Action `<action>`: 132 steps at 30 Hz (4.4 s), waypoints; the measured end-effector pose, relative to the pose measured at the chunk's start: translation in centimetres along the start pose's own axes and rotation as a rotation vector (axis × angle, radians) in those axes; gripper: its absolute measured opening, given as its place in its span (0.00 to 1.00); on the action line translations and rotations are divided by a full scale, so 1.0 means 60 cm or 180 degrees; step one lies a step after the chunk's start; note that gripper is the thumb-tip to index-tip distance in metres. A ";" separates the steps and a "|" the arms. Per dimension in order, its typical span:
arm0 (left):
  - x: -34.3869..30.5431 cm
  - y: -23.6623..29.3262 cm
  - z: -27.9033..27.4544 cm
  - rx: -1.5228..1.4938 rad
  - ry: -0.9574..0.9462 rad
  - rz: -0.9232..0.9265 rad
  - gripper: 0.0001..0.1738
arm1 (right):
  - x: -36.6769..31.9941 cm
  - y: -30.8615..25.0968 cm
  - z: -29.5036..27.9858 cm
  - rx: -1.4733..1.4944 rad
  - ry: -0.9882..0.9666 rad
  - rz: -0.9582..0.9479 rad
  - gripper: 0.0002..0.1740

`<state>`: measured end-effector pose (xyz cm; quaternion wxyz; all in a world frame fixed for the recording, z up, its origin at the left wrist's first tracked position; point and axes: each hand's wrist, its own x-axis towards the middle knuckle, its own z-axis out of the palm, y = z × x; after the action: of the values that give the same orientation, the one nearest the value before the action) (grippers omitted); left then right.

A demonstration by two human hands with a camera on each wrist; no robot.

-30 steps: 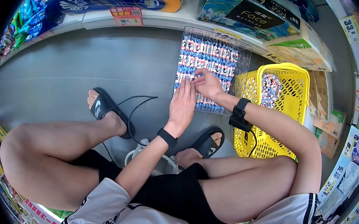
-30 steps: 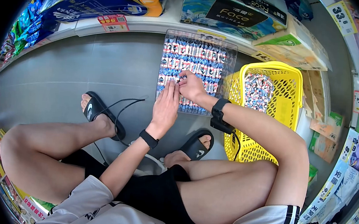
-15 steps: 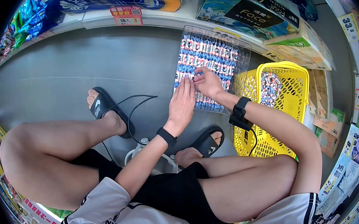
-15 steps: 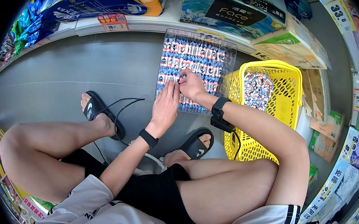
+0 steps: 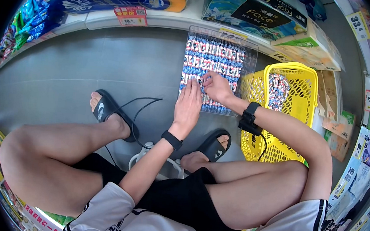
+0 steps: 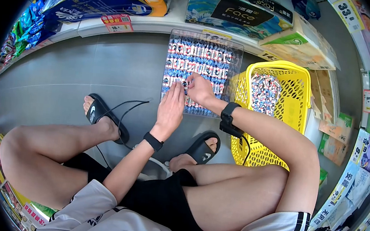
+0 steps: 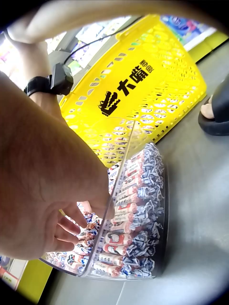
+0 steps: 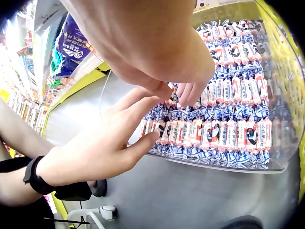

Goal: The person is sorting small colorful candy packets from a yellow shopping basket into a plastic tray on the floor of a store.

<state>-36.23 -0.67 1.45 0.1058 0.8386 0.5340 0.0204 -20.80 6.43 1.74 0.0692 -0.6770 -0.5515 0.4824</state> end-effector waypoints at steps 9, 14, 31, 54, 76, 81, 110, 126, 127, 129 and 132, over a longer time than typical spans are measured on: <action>0.000 -0.001 -0.012 -0.0377 0.0147 0.0099 0.37 | -0.039 -0.009 -0.026 -0.0208 -0.0073 -0.0326 0.08; 0.011 0.007 -0.068 -0.1441 0.0151 -0.0049 0.14 | -0.071 -0.030 -0.040 0.0569 -0.0001 0.0077 0.07; 0.002 0.197 -0.216 -0.2548 0.0621 0.1373 0.07 | -0.263 0.014 -0.183 0.1412 0.1275 -0.1282 0.06; 0.081 0.376 -0.155 -0.1467 0.0207 0.2528 0.08 | -0.333 0.292 -0.159 -0.0771 0.0631 -0.0104 0.12; 0.200 0.550 -0.053 0.1243 -0.2490 0.2495 0.35 | -0.286 0.379 -0.150 -0.1454 -0.0336 0.0296 0.33; 0.196 0.556 0.001 0.1414 -0.2360 0.2447 0.19 | -0.264 0.446 -0.156 -0.1395 -0.0107 0.0700 0.39; 0.230 0.544 0.045 0.1027 -0.2829 0.2361 0.19 | -0.197 0.573 -0.061 0.0303 0.0842 -0.0713 0.18; 0.227 0.540 0.082 0.0907 -0.2799 0.2218 0.21 | -0.275 0.518 -0.109 -0.0225 0.0524 0.0587 0.20; 0.227 0.540 0.087 0.0913 -0.2838 0.2146 0.22 | -0.274 0.515 -0.112 -0.0194 0.0520 0.0913 0.20; 0.227 0.541 0.094 0.0918 -0.2878 0.2072 0.24 | -0.281 0.504 -0.121 -0.0181 0.0611 0.0956 0.19; 0.227 0.539 0.100 0.0959 -0.2871 0.2072 0.27 | -0.286 0.479 -0.146 -0.0274 0.0617 0.1101 0.16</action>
<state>-0.69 -2.50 0.96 0.1907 0.8913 0.1474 -0.3841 6.39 -14.68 -1.75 0.0091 -0.8072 -0.4379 0.3957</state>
